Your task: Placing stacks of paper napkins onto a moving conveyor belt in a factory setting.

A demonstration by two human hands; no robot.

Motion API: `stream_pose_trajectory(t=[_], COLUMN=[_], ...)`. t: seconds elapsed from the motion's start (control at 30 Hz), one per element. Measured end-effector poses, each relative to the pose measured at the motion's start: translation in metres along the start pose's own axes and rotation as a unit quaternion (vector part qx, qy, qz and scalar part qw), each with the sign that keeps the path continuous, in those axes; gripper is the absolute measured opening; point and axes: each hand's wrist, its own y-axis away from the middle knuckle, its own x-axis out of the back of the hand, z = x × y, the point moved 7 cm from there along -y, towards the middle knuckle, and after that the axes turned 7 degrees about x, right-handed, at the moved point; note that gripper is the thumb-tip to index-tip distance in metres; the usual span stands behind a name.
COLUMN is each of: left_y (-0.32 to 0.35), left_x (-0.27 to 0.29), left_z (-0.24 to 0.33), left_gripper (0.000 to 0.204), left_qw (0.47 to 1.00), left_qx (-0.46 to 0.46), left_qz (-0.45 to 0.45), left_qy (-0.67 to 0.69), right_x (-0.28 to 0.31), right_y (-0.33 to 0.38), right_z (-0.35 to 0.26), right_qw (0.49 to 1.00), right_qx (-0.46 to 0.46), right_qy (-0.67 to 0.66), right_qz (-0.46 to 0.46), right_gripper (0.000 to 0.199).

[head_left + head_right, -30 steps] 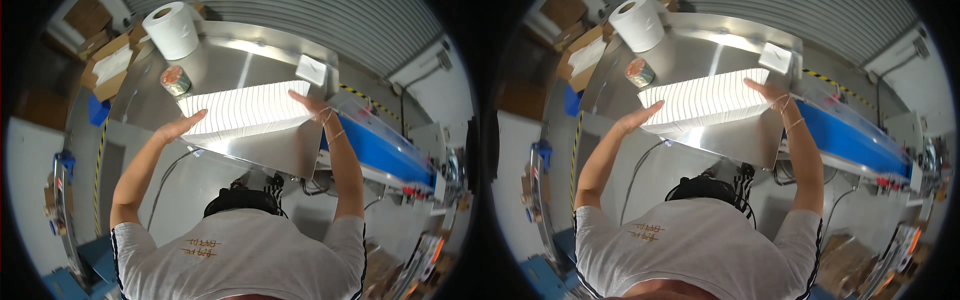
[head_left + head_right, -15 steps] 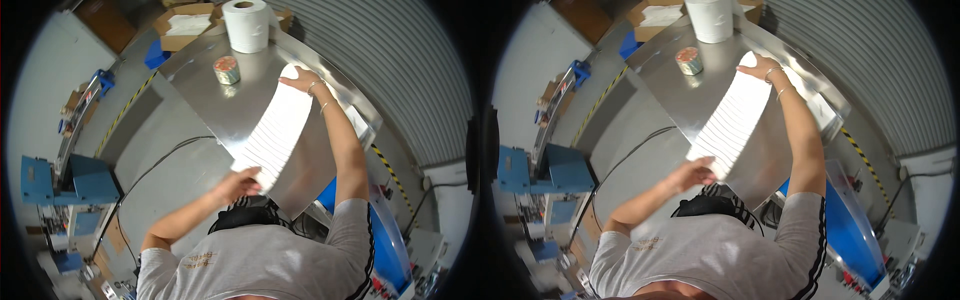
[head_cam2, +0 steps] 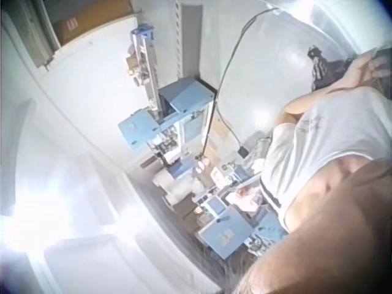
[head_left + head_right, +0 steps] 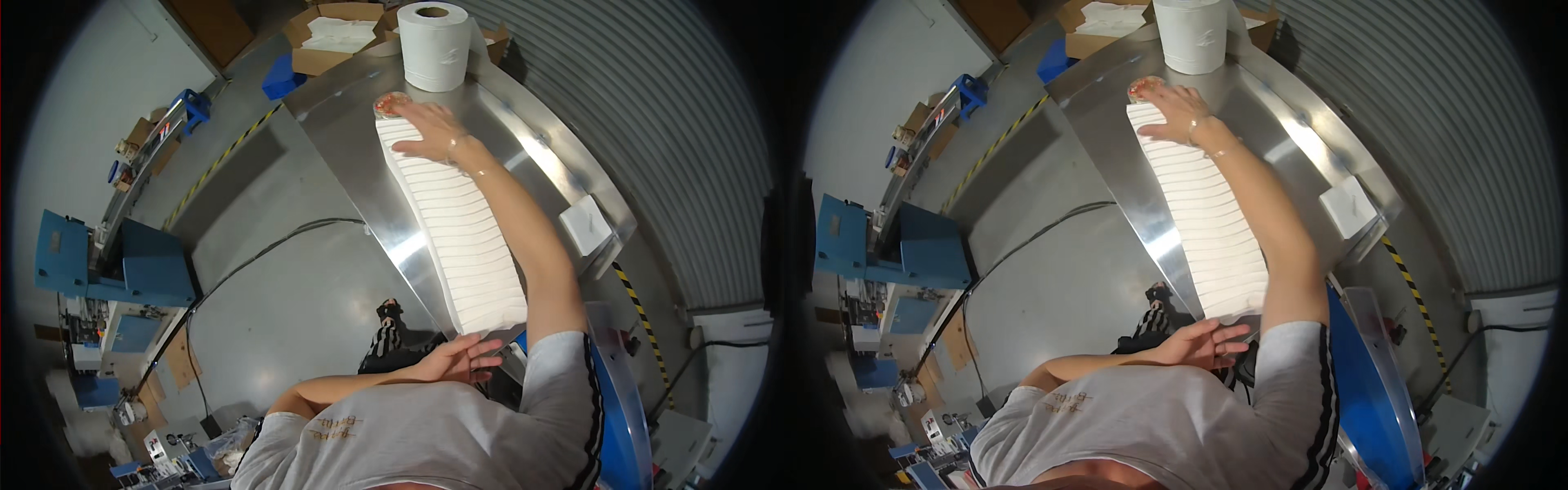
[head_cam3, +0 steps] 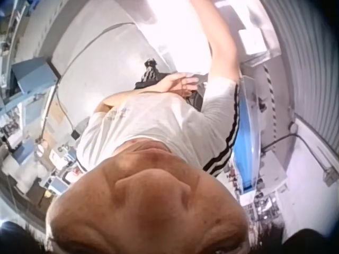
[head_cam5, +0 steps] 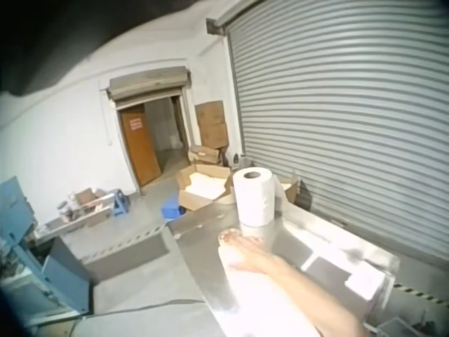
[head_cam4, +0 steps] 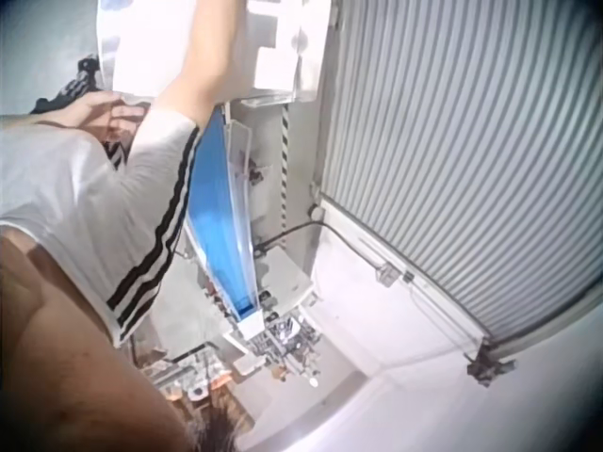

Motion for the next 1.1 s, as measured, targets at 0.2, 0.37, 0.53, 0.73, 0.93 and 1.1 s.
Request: stream_pose_trajectory(t=[0.2,0.37,0.53,0.73,0.93,1.1], left_y=[-0.014,-0.012,-0.014,0.023,-0.002,-0.001], left_x=[-0.009,-0.021,-0.029,-0.111,-0.099,-0.098], left_z=[0.010,0.032,0.041,0.054,0.080,0.081], left_gripper=[0.032,0.031,0.033,0.062,0.046,0.040], left_qw=[0.996,0.993,0.956,0.183,0.179,0.150], left_qx=[-0.029,-0.059,-0.023,-0.481,-0.470,-0.490], left_qz=[-0.087,-0.098,0.071,0.199,0.200,0.177], left_qy=[0.001,0.013,-0.283,-0.834,-0.841,-0.841], right_x=[0.078,0.083,-0.005,-0.021,-0.016,-0.007], right_y=[0.150,0.311,0.380,0.388,0.378,0.379], right_z=[-0.011,-0.054,-0.082,-0.075,-0.073,-0.073], right_qw=[0.988,0.937,0.899,0.803,0.799,0.820], right_qx=[-0.144,-0.345,-0.323,-0.400,-0.397,-0.379], right_qy=[0.017,-0.053,-0.285,-0.331,-0.346,-0.294], right_qz=[0.049,-0.018,0.075,0.293,0.291,0.312], right_gripper=[0.045,0.049,0.076,0.064,0.054,0.054])
